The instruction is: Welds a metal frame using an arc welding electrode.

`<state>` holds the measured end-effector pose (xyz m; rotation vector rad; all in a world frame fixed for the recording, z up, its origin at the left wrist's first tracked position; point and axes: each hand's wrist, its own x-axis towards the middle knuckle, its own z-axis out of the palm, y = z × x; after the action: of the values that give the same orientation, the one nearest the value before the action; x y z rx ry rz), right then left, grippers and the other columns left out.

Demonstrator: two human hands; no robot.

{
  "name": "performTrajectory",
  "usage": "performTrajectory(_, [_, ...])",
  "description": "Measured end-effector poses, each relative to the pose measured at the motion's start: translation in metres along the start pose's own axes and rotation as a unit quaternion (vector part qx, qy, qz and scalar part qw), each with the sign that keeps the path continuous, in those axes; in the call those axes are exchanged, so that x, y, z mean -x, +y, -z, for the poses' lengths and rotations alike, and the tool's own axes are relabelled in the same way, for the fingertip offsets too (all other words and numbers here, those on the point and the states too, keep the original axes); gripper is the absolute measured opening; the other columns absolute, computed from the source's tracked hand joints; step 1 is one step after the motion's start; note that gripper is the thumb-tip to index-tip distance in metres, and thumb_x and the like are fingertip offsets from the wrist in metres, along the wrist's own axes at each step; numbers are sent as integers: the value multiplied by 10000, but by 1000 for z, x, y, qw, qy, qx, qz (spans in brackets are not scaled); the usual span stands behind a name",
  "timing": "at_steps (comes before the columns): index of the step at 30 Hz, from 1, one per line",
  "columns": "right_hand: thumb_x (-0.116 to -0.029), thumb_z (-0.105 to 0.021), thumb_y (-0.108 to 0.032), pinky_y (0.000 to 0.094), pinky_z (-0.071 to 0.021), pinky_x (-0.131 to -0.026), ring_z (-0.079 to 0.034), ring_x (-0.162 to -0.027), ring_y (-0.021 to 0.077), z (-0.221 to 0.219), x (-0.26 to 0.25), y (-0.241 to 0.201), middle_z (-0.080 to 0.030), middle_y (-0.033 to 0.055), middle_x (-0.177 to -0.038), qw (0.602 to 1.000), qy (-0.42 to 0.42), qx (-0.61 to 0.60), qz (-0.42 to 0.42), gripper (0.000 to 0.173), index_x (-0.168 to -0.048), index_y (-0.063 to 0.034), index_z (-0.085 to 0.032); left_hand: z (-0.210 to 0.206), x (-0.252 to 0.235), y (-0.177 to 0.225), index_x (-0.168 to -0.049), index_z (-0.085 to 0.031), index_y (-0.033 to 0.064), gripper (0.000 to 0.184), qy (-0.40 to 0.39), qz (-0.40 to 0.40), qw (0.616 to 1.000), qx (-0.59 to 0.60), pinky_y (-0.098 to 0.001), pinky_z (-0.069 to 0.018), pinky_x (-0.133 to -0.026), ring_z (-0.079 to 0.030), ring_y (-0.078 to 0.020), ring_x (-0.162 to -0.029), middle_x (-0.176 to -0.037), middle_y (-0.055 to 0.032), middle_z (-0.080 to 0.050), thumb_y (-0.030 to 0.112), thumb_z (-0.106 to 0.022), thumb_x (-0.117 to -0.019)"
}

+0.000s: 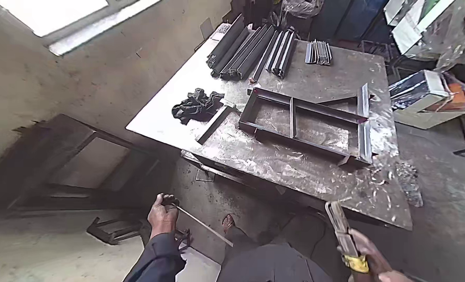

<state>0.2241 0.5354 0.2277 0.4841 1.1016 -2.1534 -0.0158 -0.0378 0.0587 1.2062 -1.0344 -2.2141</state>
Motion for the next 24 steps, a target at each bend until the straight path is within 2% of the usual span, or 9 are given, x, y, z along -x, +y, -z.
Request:
performTrajectory(4, [-901,-663,-464,421,-593,-852,-688,-984,258,-69,-36,-20,-671,162,-1168,987,-153,-41,-33,742,-1546,-198,-411,-6,81,12,-1065,-635,137,332,-207,86,962,-156,-214,-520,-515,-569,-41,-541,-698,67,-607,375,-410,-1116])
performTrajectory(7, [-908,-666,-430,372,-598,-807,-689,-929,212,-112,-78,5,-671,142,-1146,983,-174,-64,-6,690,-1506,-154,-460,-23,137,28,-973,-679,46,329,-345,16,902,-259,-200,-480,-484,-521,-36,-493,-643,46,-600,224,-434,-1103])
performTrajectory(9, [-915,-656,-406,361,-572,-817,-660,-970,212,-130,-100,20,-607,150,-1290,981,-179,-73,34,728,-1561,-232,-369,-35,143,55,-960,-724,28,219,-466,-138,796,-362,-165,-494,-558,-561,17,-566,-682,78,-641,149,-556,-1033])
performTrajectory(11, [-892,-685,-394,356,-584,-815,-673,-947,208,-146,-115,29,-641,153,-1202,981,-162,-95,47,716,-1520,-156,-438,-48,133,88,-985,-756,53,222,-548,-311,638,-442,-173,-510,-672,-587,22,-697,-788,64,-656,231,-626,-1015])
performTrajectory(13, [-890,-684,-410,341,-586,-808,-677,-915,191,-160,-127,35,-660,137,-1112,981,-164,-92,46,700,-1474,-88,-472,-64,129,120,-982,-766,78,250,-571,-435,497,-487,-309,-527,-684,-620,-110,-725,-814,-17,-658,277,-619,-1018])
performTrajectory(15, [-895,-677,-414,329,-582,-811,-675,-913,176,-174,-137,39,-665,122,-1091,981,-171,-80,48,690,-1465,-74,-487,-75,126,144,-1033,-769,89,251,-585,-489,410,-500,-402,-547,-664,-659,-203,-736,-834,-63,-668,270,-594,-1033])
performTrajectory(18, [-910,-663,-417,312,-585,-797,-681,-895,159,-197,-147,44,-678,106,-1072,984,-158,-59,54,658,-1453,-81,-506,-85,124,163,-1024,-752,85,229,-600,-529,351,-486,-436,-535,-615,-670,-248,-720,-843,-86,-675,234,-579,-1038])
performTrajectory(21, [-921,-670,-420,305,-590,-794,-687,-889,146,-214,-154,49,-688,89,-1058,986,-148,-41,65,616,-1420,-84,-539,-91,119,170,-983,-741,87,220,-609,-543,326,-476,-439,-529,-607,-677,-262,-730,-843,-89,-683,219,-574,-1038])
performTrajectory(24, [-919,-692,-434,282,-596,-758,-698,-842,110,-233,-156,50,-709,46,-998,988,-134,-19,77,503,-1311,-132,-600,-92,114,173,-961,-728,68,216,-618,-550,299,-475,-446,-508,-570,-651,-284,-680,-783,-100,-642,193,-566,-1031])
